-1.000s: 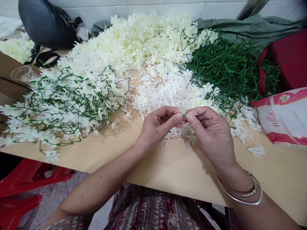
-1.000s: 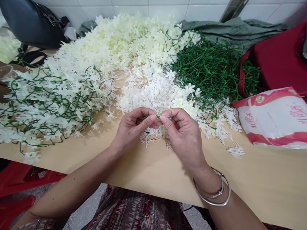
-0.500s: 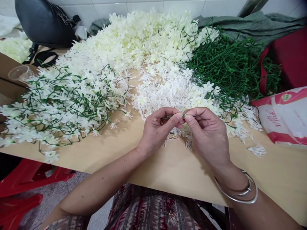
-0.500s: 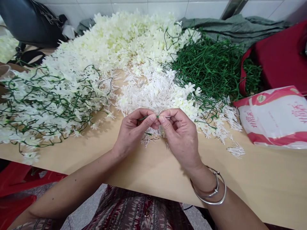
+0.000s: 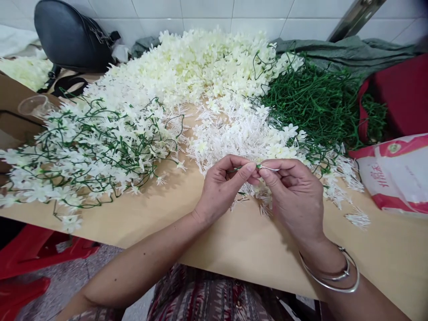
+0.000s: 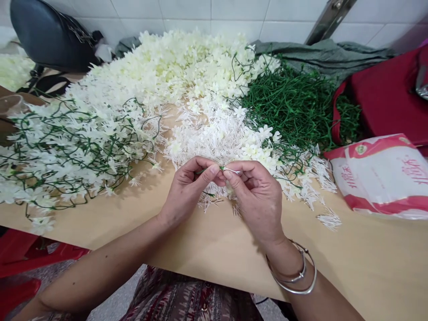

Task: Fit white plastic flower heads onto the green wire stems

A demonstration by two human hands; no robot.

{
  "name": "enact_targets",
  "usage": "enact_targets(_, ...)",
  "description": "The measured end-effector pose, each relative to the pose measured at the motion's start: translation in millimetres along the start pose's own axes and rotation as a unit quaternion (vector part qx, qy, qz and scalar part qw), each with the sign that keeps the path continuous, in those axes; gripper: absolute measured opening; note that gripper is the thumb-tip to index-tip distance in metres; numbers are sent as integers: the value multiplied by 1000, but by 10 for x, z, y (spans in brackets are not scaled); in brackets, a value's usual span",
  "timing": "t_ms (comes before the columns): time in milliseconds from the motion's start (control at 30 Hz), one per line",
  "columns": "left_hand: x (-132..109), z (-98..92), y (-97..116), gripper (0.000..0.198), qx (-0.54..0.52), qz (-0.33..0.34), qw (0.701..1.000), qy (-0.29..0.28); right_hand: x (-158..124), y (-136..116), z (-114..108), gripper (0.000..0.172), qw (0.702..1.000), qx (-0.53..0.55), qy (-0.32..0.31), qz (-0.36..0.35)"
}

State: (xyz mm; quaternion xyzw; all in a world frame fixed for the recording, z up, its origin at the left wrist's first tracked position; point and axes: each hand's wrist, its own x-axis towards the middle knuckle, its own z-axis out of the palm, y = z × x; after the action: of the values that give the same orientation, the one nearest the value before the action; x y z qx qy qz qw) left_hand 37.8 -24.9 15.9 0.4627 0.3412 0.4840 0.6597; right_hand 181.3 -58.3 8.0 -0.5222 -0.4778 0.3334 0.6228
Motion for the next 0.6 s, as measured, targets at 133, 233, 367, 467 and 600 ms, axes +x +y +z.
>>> enact_targets(133, 1, -9, -22, 31, 6, 1, 1000, -1, 3, -35, 25, 6, 1000, -1, 2, -15)
enact_targets(233, 1, -4, -47, 34, 1, -6, 1000, 5, 6, -38, 39, 6, 1000, -16, 4, -22)
enact_targets(367, -9, 3, -64, 35, -1, -15, 1000, 8, 14, -22, 28, 6, 1000, -10, -5, -8)
enact_targets(467, -19, 7, -69, 35, 5, -12, 1000, 10, 19, -15, 9, 7, 1000, -11, -15, -14)
enact_targets(600, -19, 14, -92, 36, 23, -9, 1000, 17, 25, -6, 8, 7, 1000, -7, -26, -2)
